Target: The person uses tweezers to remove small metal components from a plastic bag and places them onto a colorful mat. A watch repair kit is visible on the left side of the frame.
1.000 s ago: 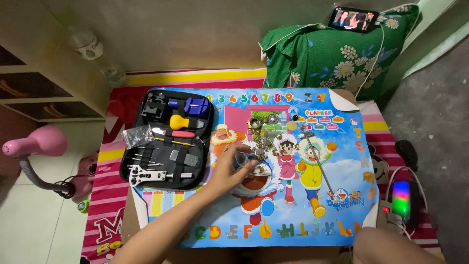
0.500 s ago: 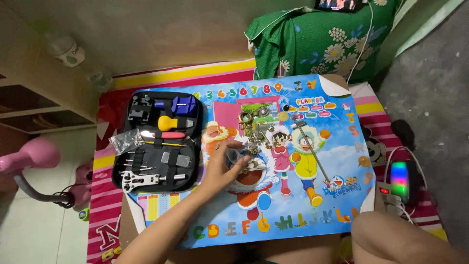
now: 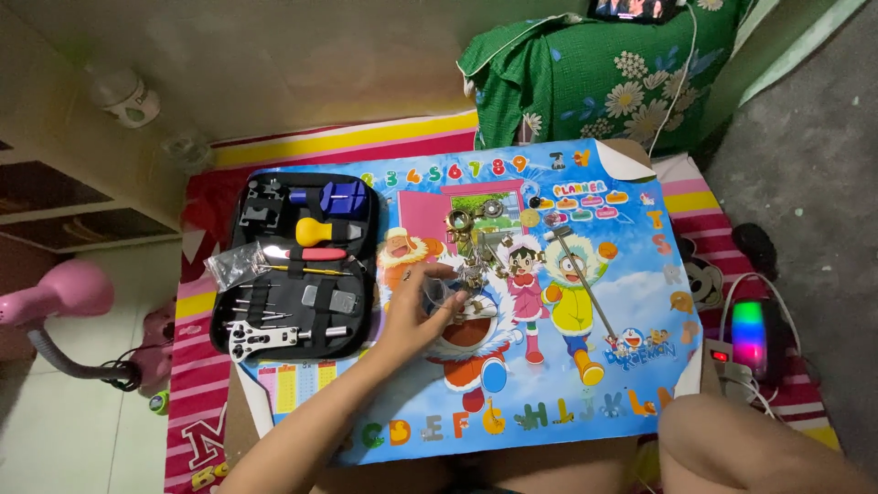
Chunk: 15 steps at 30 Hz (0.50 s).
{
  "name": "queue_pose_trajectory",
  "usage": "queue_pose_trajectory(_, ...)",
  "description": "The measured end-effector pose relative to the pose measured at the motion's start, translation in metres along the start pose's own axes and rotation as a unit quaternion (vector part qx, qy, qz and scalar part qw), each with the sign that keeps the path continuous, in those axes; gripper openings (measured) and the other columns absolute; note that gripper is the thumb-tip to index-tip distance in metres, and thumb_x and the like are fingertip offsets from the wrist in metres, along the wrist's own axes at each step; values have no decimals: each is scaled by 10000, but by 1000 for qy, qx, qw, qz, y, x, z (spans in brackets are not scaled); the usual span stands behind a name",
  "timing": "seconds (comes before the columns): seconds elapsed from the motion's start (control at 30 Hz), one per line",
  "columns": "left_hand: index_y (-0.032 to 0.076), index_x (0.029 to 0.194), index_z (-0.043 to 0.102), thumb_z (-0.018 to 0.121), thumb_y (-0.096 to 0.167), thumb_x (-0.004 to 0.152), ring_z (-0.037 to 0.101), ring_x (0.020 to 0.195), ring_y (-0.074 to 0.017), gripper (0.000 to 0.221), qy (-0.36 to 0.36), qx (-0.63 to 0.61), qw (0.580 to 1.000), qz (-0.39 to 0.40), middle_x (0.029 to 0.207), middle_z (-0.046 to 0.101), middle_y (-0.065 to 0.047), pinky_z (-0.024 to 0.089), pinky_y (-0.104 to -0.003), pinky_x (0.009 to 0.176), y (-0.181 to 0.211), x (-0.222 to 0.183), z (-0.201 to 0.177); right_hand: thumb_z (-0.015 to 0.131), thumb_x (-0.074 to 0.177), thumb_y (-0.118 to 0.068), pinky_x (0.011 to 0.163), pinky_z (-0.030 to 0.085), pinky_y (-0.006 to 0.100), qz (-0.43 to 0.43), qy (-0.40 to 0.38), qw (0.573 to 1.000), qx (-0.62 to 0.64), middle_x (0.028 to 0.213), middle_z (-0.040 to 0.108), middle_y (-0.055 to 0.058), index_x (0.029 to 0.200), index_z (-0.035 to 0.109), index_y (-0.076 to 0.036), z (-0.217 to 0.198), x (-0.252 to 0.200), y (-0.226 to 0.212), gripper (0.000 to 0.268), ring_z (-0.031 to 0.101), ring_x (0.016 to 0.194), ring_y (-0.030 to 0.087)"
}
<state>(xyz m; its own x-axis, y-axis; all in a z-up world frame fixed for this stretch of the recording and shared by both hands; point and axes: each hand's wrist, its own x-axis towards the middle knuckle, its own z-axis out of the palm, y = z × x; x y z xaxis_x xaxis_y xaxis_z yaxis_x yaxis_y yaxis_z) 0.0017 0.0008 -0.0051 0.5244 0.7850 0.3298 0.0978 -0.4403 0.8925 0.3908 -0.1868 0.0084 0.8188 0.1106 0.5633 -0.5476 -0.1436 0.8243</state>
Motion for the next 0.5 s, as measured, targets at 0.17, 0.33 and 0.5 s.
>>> queue_pose_trajectory(0.17,74,1147,670,794,226,896,683,1027,-356,318,-1,12,1000,2,1014,730,-139,509,-466,926,0,0,0,613,869,222,716,647,543,31,8,999,-12,960,735,423,1069,668,311,12,-16,-22,226,751,766,427)
queue_pose_trajectory(0.33,73,1156,665,792,194,894,682,1030,-346,316,-2,6,1000,-2,1025,729,-140,507,-462,932,2,1,0,609,868,242,708,645,560,66,18,997,-23,948,734,438,1056,671,325,29,-27,-45,215,749,752,443)
queue_pose_trajectory(0.5,72,1154,666,790,206,898,686,1032,-352,314,-3,1,1000,-1,1022,731,-142,515,-466,922,2,-1,0,605,866,262,700,644,578,102,30,994,-32,936,732,453,1043,674,339,52,-36,-67,204,746,737,460)
